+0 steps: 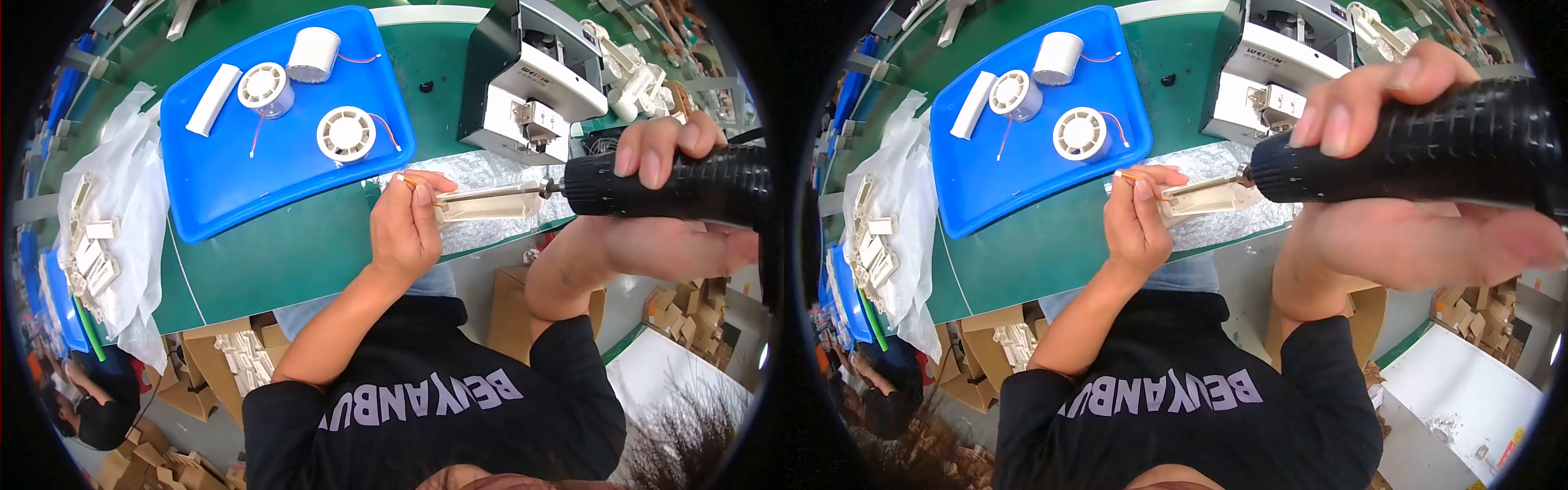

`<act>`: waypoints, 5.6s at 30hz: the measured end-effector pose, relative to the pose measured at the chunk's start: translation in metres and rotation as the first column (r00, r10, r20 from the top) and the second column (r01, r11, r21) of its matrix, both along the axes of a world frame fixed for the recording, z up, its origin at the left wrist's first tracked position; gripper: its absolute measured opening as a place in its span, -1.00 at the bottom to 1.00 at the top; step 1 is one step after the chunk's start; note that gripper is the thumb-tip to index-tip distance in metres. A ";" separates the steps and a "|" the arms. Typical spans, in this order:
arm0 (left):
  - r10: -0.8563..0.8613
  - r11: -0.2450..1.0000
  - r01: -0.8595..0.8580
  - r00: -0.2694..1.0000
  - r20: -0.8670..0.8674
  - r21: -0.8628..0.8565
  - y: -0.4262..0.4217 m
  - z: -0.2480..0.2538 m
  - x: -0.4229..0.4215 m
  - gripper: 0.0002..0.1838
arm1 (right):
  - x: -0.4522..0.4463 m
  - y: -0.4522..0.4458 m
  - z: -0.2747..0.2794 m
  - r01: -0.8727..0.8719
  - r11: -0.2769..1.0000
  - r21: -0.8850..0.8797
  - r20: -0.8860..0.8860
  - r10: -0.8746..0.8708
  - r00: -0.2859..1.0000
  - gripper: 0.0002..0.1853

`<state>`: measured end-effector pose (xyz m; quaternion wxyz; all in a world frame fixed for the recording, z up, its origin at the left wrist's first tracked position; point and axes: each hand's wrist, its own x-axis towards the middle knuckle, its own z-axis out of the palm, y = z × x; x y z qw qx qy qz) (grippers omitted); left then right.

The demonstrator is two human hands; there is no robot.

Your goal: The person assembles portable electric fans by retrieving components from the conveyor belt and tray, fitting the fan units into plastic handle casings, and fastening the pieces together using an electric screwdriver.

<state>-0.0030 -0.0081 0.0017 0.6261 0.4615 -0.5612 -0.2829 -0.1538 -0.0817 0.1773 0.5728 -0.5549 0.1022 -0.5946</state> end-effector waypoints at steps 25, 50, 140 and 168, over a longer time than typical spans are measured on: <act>0.034 0.991 -0.028 0.998 -0.046 0.130 0.005 0.011 -0.001 -0.81 | 0.017 0.027 -0.008 0.408 0.912 -0.033 -0.065 -0.409 0.910 -0.15; 0.013 0.999 -0.017 0.995 0.099 0.044 0.004 0.011 -0.001 -0.83 | 0.001 -0.027 0.048 0.701 0.331 -0.632 0.081 -0.871 0.484 -0.57; -0.004 0.996 -0.007 0.992 0.123 0.090 0.006 0.012 0.005 -0.79 | -0.006 0.014 -0.007 0.034 0.956 -0.292 0.162 0.015 0.987 -0.35; 0.642 0.709 -0.672 0.741 0.196 0.216 -0.216 0.021 0.295 -0.46 | -0.049 -0.035 -0.021 0.815 0.360 -0.454 -0.079 -0.927 0.366 -0.47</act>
